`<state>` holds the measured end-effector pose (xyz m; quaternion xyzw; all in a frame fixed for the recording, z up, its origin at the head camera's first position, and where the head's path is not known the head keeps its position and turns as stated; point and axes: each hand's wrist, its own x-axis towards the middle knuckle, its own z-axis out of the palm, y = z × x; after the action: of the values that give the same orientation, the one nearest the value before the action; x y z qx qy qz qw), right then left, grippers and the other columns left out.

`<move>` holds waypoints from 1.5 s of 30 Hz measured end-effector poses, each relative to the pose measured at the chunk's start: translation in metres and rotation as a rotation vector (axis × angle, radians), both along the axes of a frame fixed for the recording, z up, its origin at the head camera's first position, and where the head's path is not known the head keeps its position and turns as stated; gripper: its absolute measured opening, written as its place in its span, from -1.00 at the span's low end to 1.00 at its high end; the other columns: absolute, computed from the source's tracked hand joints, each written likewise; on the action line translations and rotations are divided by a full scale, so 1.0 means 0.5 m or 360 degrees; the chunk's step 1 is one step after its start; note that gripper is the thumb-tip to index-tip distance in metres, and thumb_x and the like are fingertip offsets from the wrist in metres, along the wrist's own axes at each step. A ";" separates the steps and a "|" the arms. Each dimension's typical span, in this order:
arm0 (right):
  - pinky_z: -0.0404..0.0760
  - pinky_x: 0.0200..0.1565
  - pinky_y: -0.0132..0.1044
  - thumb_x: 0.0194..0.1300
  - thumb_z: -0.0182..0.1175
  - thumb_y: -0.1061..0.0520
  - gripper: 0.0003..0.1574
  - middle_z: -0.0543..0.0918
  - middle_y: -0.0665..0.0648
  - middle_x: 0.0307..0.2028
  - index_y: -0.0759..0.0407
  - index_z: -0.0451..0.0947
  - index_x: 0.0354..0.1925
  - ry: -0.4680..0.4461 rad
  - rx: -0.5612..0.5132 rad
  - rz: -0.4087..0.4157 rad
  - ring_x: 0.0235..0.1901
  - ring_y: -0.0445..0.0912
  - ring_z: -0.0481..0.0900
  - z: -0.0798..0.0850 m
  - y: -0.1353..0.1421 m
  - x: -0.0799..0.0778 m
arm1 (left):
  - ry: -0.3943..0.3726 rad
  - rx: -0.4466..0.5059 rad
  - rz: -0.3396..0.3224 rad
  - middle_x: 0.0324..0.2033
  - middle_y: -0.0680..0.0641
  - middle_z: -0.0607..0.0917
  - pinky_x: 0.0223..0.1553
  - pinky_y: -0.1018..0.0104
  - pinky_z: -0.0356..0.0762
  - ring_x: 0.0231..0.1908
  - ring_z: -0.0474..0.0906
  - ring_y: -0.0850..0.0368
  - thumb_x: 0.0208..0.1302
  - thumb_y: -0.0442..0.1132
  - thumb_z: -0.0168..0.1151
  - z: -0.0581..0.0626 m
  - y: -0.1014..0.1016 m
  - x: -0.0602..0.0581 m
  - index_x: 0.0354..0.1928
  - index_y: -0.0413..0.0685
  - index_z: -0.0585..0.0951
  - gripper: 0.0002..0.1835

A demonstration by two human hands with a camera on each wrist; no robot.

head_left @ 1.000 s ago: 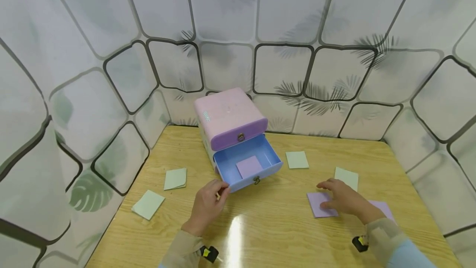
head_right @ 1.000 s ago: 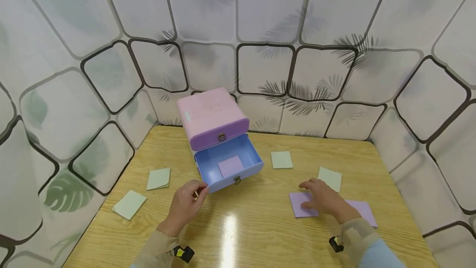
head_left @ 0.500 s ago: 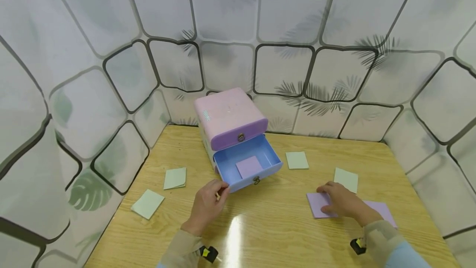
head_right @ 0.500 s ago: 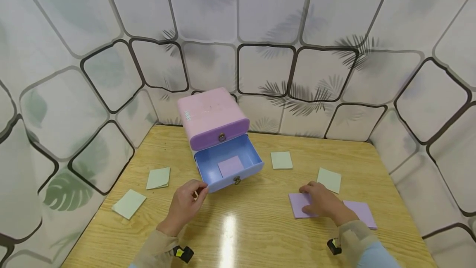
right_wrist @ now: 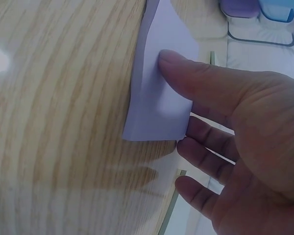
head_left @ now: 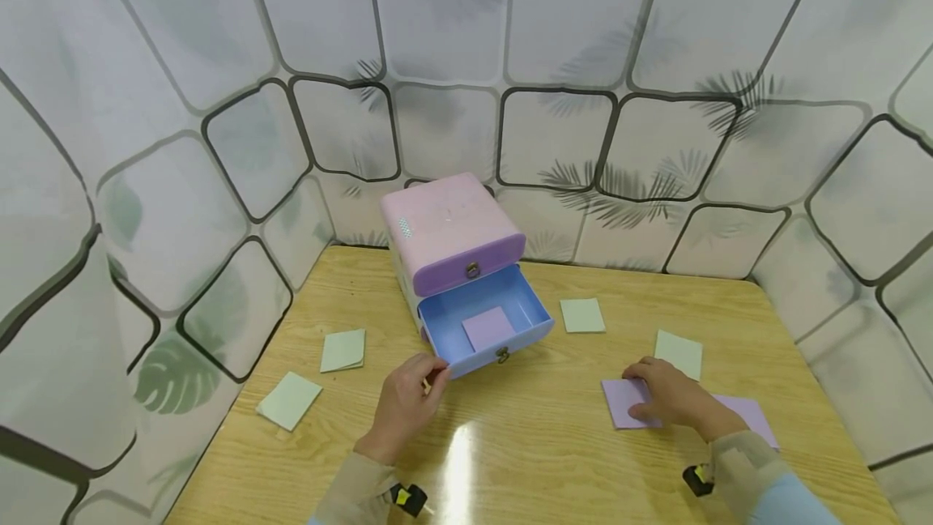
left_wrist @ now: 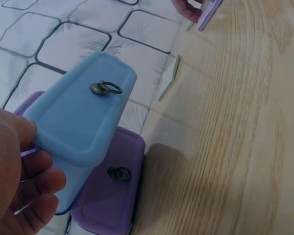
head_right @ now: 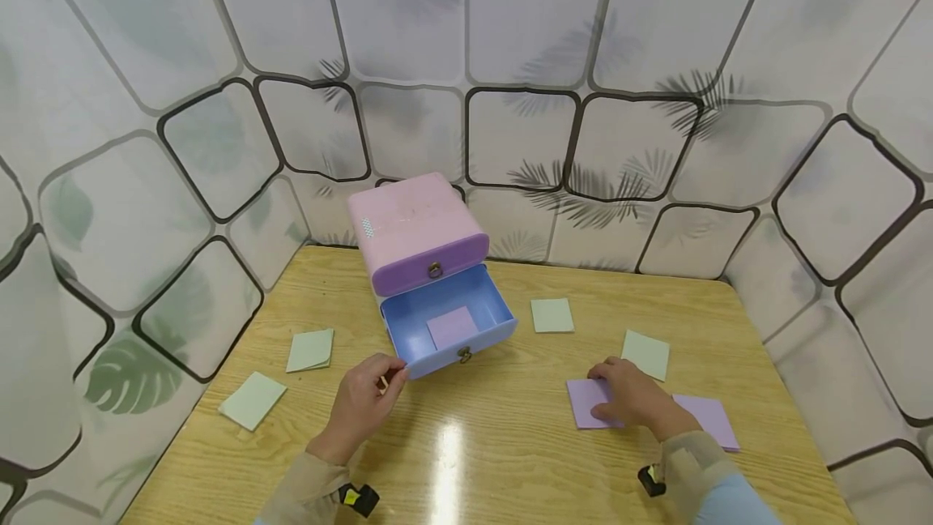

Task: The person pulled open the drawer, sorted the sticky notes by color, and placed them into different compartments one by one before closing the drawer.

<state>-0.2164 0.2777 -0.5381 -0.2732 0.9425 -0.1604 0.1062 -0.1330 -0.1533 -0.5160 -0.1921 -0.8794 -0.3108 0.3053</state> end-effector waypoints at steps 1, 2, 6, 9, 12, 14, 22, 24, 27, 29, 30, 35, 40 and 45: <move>0.53 -0.10 -0.02 -0.06 0.53 0.02 -0.38 0.55 0.07 -0.13 0.21 0.58 -0.03 0.0003 -0.0002 0.0004 -0.14 -0.01 0.52 0.000 0.000 0.000 | -0.0003 0.0003 0.0001 -0.50 0.14 0.58 -0.52 0.58 0.41 -0.50 0.46 0.37 0.13 -0.34 0.40 0.000 0.000 0.000 -0.36 -0.03 0.64 -0.90; 0.53 -0.10 -0.02 -0.06 0.53 0.02 -0.38 0.55 0.06 -0.14 0.20 0.58 -0.04 0.0006 -0.0005 0.0008 -0.15 -0.02 0.51 -0.001 0.000 -0.001 | -0.0003 0.0006 0.0001 -0.50 0.14 0.57 -0.52 0.57 0.41 -0.50 0.46 0.37 0.13 -0.34 0.40 0.000 0.000 0.000 -0.36 -0.03 0.64 -0.90; 0.53 -0.13 -0.05 -0.07 0.54 0.01 -0.41 0.53 0.01 -0.18 0.16 0.57 -0.08 0.0006 -0.0005 0.0000 -0.19 -0.08 0.49 0.000 0.000 -0.001 | -0.0006 0.0014 -0.0001 -0.50 0.13 0.57 -0.52 0.56 0.41 -0.50 0.46 0.37 0.13 -0.34 0.40 -0.001 0.000 0.001 -0.36 -0.03 0.64 -0.90; 0.52 -0.15 -0.06 -0.07 0.54 -0.01 -0.42 0.52 0.01 -0.20 0.14 0.56 -0.10 -0.0001 -0.0006 -0.0002 -0.22 -0.09 0.47 0.002 -0.002 0.000 | -0.0008 0.0012 -0.0001 -0.50 0.13 0.57 -0.53 0.56 0.42 -0.51 0.46 0.36 0.14 -0.33 0.39 -0.001 -0.001 0.001 -0.36 -0.03 0.63 -0.91; 0.51 -0.18 -0.08 -0.07 0.53 -0.03 -0.45 0.50 -0.01 -0.24 0.11 0.54 -0.15 -0.0022 -0.0010 -0.0019 -0.25 -0.11 0.44 0.003 -0.005 0.002 | -0.0014 0.0012 0.0001 -0.50 0.13 0.57 -0.53 0.56 0.41 -0.51 0.46 0.35 0.15 -0.32 0.38 -0.002 -0.001 0.001 -0.35 -0.04 0.63 -0.91; 0.50 -0.21 -0.10 -0.07 0.53 -0.04 -0.47 0.48 -0.02 -0.26 0.10 0.51 -0.19 -0.0039 -0.0022 -0.0023 -0.28 -0.12 0.42 0.005 -0.006 0.003 | -0.0018 0.0010 0.0001 -0.50 0.13 0.57 -0.53 0.56 0.41 -0.51 0.46 0.35 0.16 -0.32 0.38 -0.001 -0.002 0.002 -0.35 -0.03 0.64 -0.92; 0.45 -0.23 -0.14 -0.10 0.55 -0.02 -0.48 0.43 -0.03 -0.33 0.04 0.44 -0.29 -0.0114 -0.0018 -0.0101 -0.34 -0.13 0.35 0.004 -0.012 -0.001 | -0.0022 0.0014 0.0003 -0.50 0.15 0.57 -0.53 0.56 0.42 -0.50 0.46 0.36 0.15 -0.32 0.38 0.000 -0.003 0.001 -0.35 -0.02 0.64 -0.91; 0.43 -0.24 -0.15 -0.10 0.55 -0.01 -0.48 0.41 -0.02 -0.33 0.04 0.43 -0.29 -0.0134 -0.0018 -0.0109 -0.34 -0.13 0.33 0.006 -0.013 -0.002 | -0.0015 0.0017 0.0002 -0.50 0.14 0.58 -0.53 0.56 0.42 -0.50 0.46 0.36 0.15 -0.32 0.39 -0.001 -0.002 0.001 -0.35 -0.02 0.64 -0.91; 0.40 -0.27 -0.19 -0.09 0.55 0.01 -0.48 0.39 -0.01 -0.34 0.03 0.42 -0.29 -0.0163 -0.0040 -0.0122 -0.35 -0.12 0.31 0.009 -0.015 -0.001 | -0.0007 0.0018 0.0002 -0.50 0.13 0.58 -0.53 0.55 0.42 -0.51 0.47 0.35 0.14 -0.32 0.39 -0.002 -0.003 0.001 -0.35 -0.04 0.64 -0.91; 0.37 -0.29 -0.21 -0.08 0.54 0.03 -0.49 0.38 0.00 -0.35 0.05 0.41 -0.29 -0.0168 -0.0066 -0.0107 -0.36 -0.12 0.30 0.011 -0.016 0.000 | -0.0003 0.0021 0.0001 -0.50 0.12 0.58 -0.54 0.55 0.42 -0.51 0.47 0.35 0.14 -0.33 0.39 -0.004 -0.003 0.001 -0.35 -0.05 0.64 -0.91; 0.37 -0.30 -0.22 -0.08 0.54 0.04 -0.49 0.38 0.01 -0.35 0.05 0.40 -0.29 -0.0172 -0.0082 -0.0103 -0.36 -0.11 0.29 0.012 -0.017 0.001 | 0.0000 0.0021 0.0000 -0.50 0.12 0.59 -0.54 0.55 0.42 -0.51 0.47 0.34 0.14 -0.33 0.39 -0.004 -0.003 0.001 -0.35 -0.05 0.64 -0.91; 0.37 -0.28 -0.23 -0.03 0.52 0.07 -0.53 0.41 0.01 -0.33 0.05 0.40 -0.30 -0.0199 -0.0135 -0.0090 -0.33 -0.11 0.31 0.013 -0.019 0.001 | 0.0004 0.0028 -0.0005 -0.50 0.11 0.59 -0.54 0.55 0.42 -0.52 0.48 0.33 0.13 -0.34 0.39 -0.004 -0.003 0.001 -0.35 -0.06 0.64 -0.91; 0.42 -0.26 -0.16 0.07 0.44 0.12 -0.61 0.51 0.02 -0.29 0.03 0.40 -0.26 -0.0264 -0.0177 -0.0130 -0.31 -0.08 0.39 0.014 -0.023 0.001 | -0.0004 0.0021 0.0002 -0.50 0.13 0.58 -0.53 0.57 0.41 -0.51 0.47 0.36 0.13 -0.34 0.39 -0.004 -0.003 0.002 -0.35 -0.05 0.64 -0.91; 0.46 -0.25 -0.15 0.18 0.34 0.20 -0.74 0.53 0.01 -0.30 0.04 0.45 -0.23 -0.0274 -0.0203 -0.0140 -0.31 -0.10 0.44 0.020 -0.028 0.002 | -0.0013 0.0028 0.0000 -0.49 0.13 0.59 -0.52 0.57 0.42 -0.50 0.46 0.37 0.15 -0.33 0.38 -0.005 -0.003 0.000 -0.34 -0.04 0.65 -0.92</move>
<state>-0.2153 0.2639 -0.5283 -0.2230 0.9289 -0.2473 0.1622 -0.1328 -0.1549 -0.5185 -0.1881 -0.8779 -0.3192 0.3035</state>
